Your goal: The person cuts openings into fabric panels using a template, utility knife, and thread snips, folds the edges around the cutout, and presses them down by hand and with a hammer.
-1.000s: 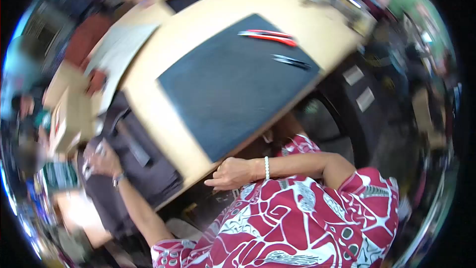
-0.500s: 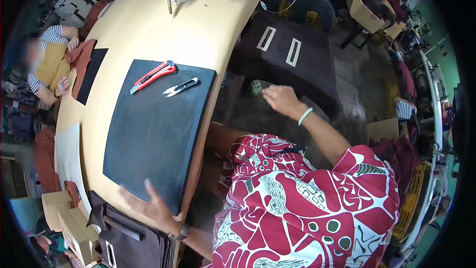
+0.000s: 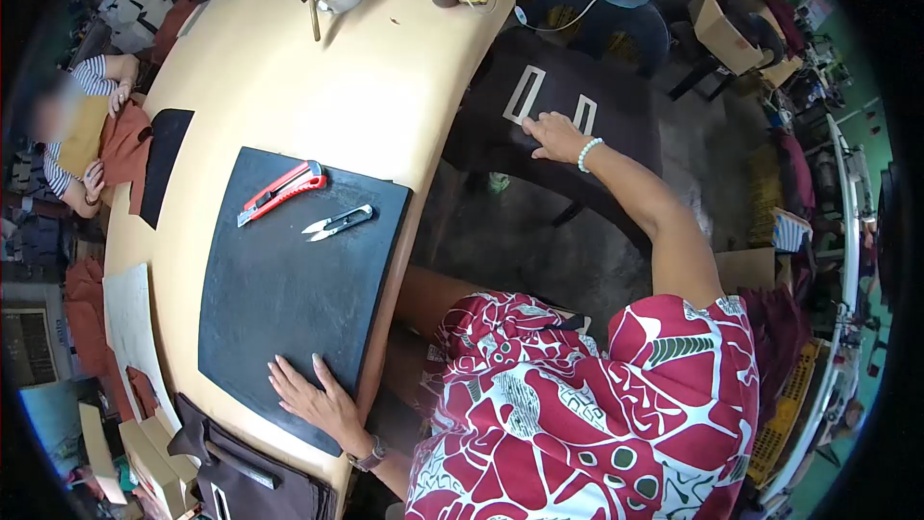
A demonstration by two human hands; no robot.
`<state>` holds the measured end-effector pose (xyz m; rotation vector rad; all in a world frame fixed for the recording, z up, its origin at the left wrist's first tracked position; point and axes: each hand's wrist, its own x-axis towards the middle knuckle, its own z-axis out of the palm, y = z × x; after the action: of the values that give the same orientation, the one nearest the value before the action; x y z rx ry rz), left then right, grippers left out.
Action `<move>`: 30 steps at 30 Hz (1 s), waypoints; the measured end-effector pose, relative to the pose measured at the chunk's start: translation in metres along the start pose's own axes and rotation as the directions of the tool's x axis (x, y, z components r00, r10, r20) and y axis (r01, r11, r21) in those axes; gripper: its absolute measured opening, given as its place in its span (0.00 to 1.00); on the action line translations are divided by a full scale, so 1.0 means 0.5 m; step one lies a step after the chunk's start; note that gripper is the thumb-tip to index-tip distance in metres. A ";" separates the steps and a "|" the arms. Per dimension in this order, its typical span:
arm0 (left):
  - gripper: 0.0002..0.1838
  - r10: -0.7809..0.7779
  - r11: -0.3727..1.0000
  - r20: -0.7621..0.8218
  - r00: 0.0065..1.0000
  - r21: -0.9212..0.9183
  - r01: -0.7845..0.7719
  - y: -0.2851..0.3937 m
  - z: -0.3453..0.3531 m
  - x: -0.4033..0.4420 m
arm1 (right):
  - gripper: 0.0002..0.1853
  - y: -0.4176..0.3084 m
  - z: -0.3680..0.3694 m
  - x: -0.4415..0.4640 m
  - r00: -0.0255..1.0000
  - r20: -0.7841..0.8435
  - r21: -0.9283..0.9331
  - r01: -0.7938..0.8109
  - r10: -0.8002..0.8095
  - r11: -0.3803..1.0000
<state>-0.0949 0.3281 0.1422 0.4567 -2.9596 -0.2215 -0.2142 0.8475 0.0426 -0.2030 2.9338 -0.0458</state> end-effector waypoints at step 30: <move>0.41 0.247 0.879 -0.149 0.957 -0.380 -0.286 0.011 -0.025 0.008 | 0.09 -0.236 -0.373 -0.200 0.506 -0.777 -0.166 0.410 -0.375 0.897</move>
<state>-0.0981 0.3304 0.1556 0.0025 -2.7338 -0.7284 -0.1387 0.7480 0.2500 -1.1389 3.6781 -0.3555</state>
